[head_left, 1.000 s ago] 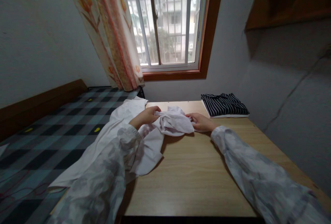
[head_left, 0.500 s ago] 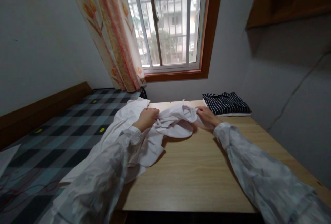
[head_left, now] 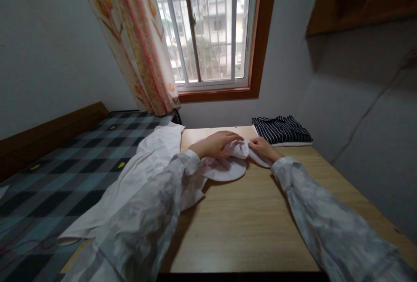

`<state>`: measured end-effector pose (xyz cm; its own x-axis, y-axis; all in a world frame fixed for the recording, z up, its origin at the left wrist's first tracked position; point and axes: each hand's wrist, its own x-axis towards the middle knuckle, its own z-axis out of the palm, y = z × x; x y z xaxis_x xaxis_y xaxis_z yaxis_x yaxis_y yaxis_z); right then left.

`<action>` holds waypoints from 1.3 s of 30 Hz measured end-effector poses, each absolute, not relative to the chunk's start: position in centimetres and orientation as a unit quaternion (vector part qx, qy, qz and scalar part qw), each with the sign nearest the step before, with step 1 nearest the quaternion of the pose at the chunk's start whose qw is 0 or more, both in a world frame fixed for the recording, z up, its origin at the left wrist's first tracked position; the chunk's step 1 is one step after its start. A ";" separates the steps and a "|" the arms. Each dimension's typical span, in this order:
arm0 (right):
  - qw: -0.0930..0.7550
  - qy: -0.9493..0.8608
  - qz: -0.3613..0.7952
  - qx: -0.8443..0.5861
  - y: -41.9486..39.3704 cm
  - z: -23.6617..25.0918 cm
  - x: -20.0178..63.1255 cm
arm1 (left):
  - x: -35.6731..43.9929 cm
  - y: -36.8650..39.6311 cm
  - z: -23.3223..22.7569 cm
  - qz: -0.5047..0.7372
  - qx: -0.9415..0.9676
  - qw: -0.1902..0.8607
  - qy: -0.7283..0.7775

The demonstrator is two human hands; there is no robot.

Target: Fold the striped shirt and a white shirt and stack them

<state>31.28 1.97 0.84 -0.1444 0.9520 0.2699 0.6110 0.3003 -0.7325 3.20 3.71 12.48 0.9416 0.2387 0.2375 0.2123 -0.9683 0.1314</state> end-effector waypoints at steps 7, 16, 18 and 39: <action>0.444 -0.688 0.206 -0.536 1.9 -2.3 31.2 | 3.5 5.3 11.2 0.101 0.973 -0.073 0.193; 0.478 -0.742 0.063 -0.466 0.6 -1.2 30.4 | -0.4 4.5 7.4 0.262 0.923 -0.050 0.275; 0.496 -0.763 -0.015 -0.415 -0.2 -0.6 29.8 | -0.5 4.1 5.8 0.288 0.913 -0.053 0.285; 0.432 -0.758 -0.103 -0.477 -1.5 3.3 25.3 | 0.7 1.9 8.5 0.216 0.833 0.022 0.510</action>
<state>25.26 -1.53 3.28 -0.1707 0.6348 0.7536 0.8124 0.5234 -0.2569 0.70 1.93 8.54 0.3875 0.8582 0.3367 0.8391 -0.4796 0.2567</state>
